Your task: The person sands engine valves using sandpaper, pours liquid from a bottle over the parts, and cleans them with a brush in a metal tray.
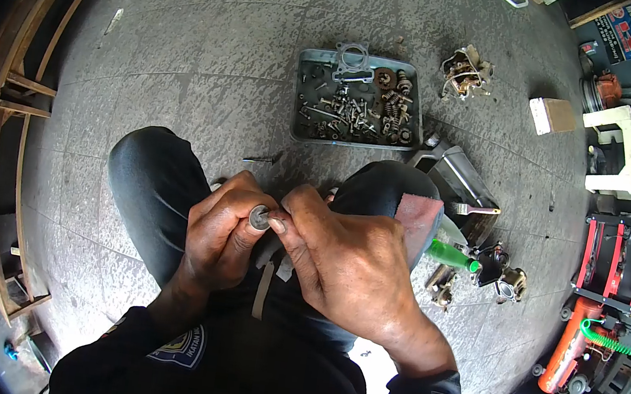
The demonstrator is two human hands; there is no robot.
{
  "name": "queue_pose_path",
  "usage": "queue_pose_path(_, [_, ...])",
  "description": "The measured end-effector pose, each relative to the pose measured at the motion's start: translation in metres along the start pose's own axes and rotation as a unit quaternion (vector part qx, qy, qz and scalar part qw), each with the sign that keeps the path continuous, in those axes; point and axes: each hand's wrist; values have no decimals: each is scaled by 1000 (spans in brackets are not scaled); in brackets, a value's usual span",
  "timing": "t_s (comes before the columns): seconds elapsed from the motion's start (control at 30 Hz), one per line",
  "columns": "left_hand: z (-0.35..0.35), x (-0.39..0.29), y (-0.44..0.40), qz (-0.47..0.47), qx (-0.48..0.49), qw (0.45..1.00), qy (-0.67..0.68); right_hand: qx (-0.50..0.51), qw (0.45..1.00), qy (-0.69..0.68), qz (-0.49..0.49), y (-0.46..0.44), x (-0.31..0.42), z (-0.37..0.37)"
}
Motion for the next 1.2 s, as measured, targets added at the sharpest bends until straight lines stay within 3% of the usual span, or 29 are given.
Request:
queue_pose_path(0.3, [-3, -2, -2, -12, -17, 1000, 2, -12, 998, -5, -55, 4, 5, -3])
queue_pose_path(0.77, [1, -3, -1, 21, 37, 998, 36, 4, 1000, 18, 15, 1, 3, 6])
queue_pose_path(1.2, [0, -1, -1, 20, 39, 998, 53, 3, 1000, -1, -13, 3, 0, 4])
Point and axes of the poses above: each hand's wrist, its own y-axis away from the middle knuckle, its own z-axis out of the back of the hand, x = y × z, and after that the axes turned 2 degrees about -x, right-handed
